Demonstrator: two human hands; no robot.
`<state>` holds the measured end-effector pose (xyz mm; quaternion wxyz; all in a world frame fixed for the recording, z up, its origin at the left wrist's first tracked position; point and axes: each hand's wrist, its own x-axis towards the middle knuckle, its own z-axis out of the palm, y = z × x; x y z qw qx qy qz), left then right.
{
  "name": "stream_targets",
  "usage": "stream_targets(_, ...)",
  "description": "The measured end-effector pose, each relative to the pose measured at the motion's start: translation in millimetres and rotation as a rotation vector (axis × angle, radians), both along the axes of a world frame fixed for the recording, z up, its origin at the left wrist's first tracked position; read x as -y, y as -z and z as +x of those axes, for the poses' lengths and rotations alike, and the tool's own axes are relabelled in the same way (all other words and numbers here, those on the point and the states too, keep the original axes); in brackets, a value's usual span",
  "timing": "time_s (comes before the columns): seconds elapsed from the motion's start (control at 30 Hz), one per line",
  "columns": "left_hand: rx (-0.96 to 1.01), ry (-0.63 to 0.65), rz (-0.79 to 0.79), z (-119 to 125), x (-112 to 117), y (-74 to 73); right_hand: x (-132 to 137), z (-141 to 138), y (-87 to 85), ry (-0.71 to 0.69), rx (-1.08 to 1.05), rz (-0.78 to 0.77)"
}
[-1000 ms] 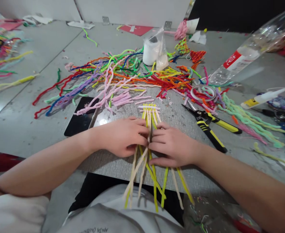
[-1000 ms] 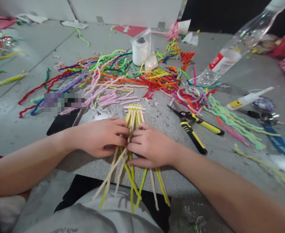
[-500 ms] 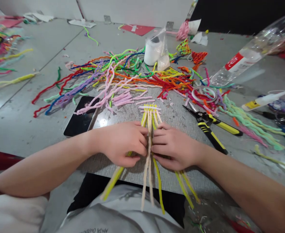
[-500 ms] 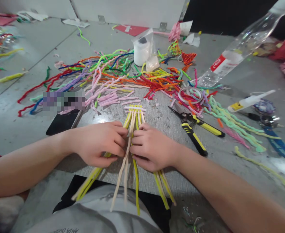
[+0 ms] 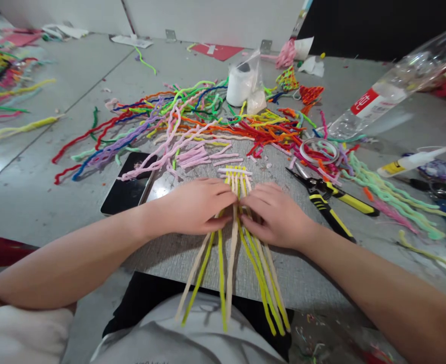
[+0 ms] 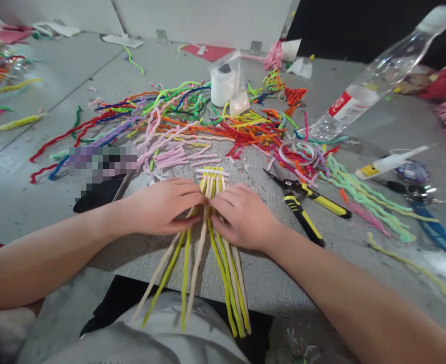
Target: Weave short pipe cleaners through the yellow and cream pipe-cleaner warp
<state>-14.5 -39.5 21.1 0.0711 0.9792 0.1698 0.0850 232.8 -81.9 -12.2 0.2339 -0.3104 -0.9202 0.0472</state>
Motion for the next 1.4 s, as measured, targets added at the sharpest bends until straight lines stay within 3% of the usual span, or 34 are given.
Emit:
stream_targets(0.1,-0.044,-0.062,-0.002,-0.6,-1.4,2.2,-0.3,1.0,3.1,0.068,0.012,-0.034)
stream_targets(0.5,-0.054,-0.040,-0.020,-1.8,-1.5,4.7,0.7,0.3,5.7,0.138,0.066,-0.057)
stream_targets(0.83,-0.031,-0.154,0.000,-3.0,2.3,6.3,1.9,-1.2,2.9,0.108,0.004,-0.047)
stream_targets(1.1,-0.058,-0.141,0.010,-2.8,-1.4,7.9,1.3,0.8,7.3,0.134,0.064,-0.037)
stream_targets(1.4,-0.104,-0.137,0.049,-0.5,0.7,4.9,1.3,2.7,1.1,0.105,0.131,0.035)
